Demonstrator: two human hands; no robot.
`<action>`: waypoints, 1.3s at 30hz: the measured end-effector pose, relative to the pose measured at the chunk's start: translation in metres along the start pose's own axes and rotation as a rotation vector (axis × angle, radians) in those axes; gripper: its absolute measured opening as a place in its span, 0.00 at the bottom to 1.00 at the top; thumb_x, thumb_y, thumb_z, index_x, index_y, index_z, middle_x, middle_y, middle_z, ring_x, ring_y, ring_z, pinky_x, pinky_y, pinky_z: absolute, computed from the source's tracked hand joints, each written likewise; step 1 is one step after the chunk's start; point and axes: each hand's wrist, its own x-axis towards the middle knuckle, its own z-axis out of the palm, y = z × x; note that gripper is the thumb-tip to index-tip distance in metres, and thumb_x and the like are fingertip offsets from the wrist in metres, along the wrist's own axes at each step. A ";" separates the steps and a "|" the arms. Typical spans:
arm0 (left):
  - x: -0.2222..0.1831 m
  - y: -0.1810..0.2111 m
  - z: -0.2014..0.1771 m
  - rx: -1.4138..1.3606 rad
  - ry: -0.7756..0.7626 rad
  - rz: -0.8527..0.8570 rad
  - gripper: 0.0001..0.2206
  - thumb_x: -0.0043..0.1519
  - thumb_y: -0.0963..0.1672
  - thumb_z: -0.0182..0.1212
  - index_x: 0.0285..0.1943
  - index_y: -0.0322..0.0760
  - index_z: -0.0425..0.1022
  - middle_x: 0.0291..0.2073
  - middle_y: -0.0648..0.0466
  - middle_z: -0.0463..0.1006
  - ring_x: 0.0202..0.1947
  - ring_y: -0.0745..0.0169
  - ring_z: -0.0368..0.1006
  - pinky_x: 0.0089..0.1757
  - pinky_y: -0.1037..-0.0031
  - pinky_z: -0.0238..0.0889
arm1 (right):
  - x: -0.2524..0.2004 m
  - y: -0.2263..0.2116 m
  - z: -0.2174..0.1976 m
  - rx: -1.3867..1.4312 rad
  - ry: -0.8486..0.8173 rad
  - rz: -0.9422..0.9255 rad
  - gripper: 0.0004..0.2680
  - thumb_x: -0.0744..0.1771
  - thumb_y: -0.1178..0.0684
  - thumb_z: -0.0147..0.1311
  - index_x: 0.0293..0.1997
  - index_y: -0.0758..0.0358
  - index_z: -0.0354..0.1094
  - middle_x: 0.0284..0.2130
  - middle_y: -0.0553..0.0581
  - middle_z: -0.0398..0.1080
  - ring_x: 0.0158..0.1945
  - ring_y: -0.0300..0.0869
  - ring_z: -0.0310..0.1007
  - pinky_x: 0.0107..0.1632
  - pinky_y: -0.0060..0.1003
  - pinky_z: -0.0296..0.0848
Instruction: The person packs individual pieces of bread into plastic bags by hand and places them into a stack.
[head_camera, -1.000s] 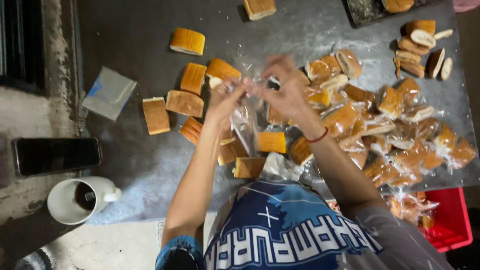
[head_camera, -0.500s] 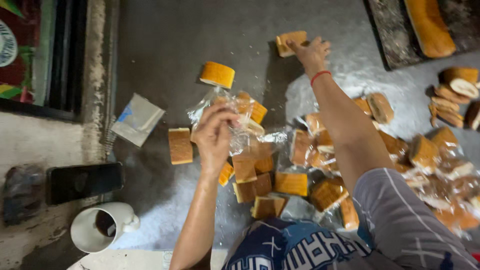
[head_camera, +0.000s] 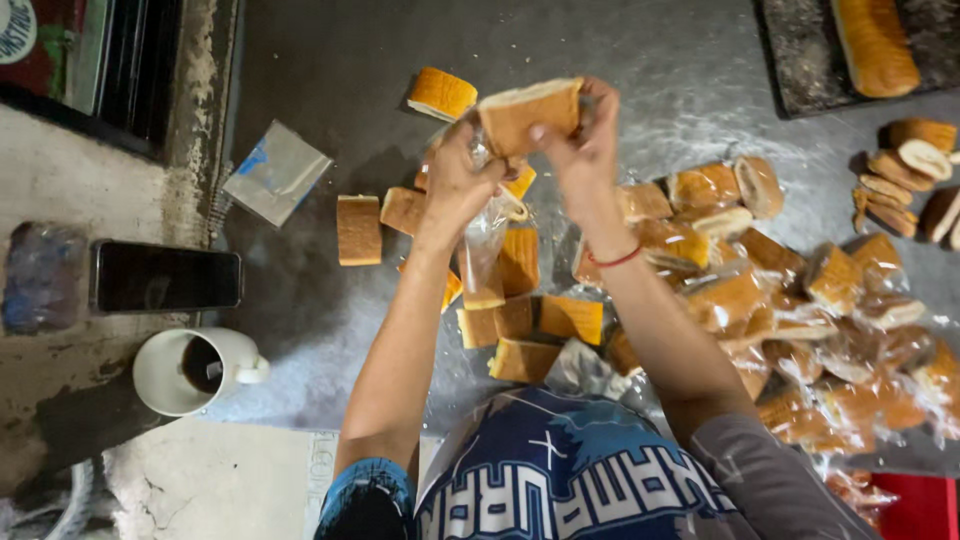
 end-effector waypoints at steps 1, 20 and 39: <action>-0.008 0.009 0.001 0.000 -0.005 0.007 0.26 0.52 0.38 0.59 0.64 0.28 0.69 0.54 0.39 0.79 0.42 0.43 0.82 0.38 0.61 0.74 | -0.011 -0.006 0.001 -0.002 0.005 -0.007 0.22 0.66 0.66 0.59 0.64 0.67 0.50 0.54 0.66 0.66 0.59 0.52 0.72 0.62 0.47 0.78; -0.098 0.069 -0.031 0.277 -0.020 0.575 0.14 0.59 0.39 0.74 0.52 0.34 0.80 0.43 0.52 0.85 0.40 0.62 0.81 0.42 0.73 0.74 | -0.062 -0.110 -0.056 -0.680 -0.395 0.052 0.07 0.70 0.55 0.56 0.38 0.69 0.73 0.30 0.57 0.76 0.28 0.42 0.75 0.27 0.34 0.73; -0.118 0.068 0.010 0.591 0.161 0.627 0.09 0.66 0.44 0.61 0.40 0.34 0.84 0.29 0.57 0.75 0.30 0.71 0.69 0.34 0.74 0.62 | -0.104 -0.128 -0.040 -0.615 -0.131 -0.372 0.02 0.68 0.61 0.59 0.39 0.67 0.72 0.36 0.57 0.75 0.35 0.42 0.73 0.36 0.37 0.71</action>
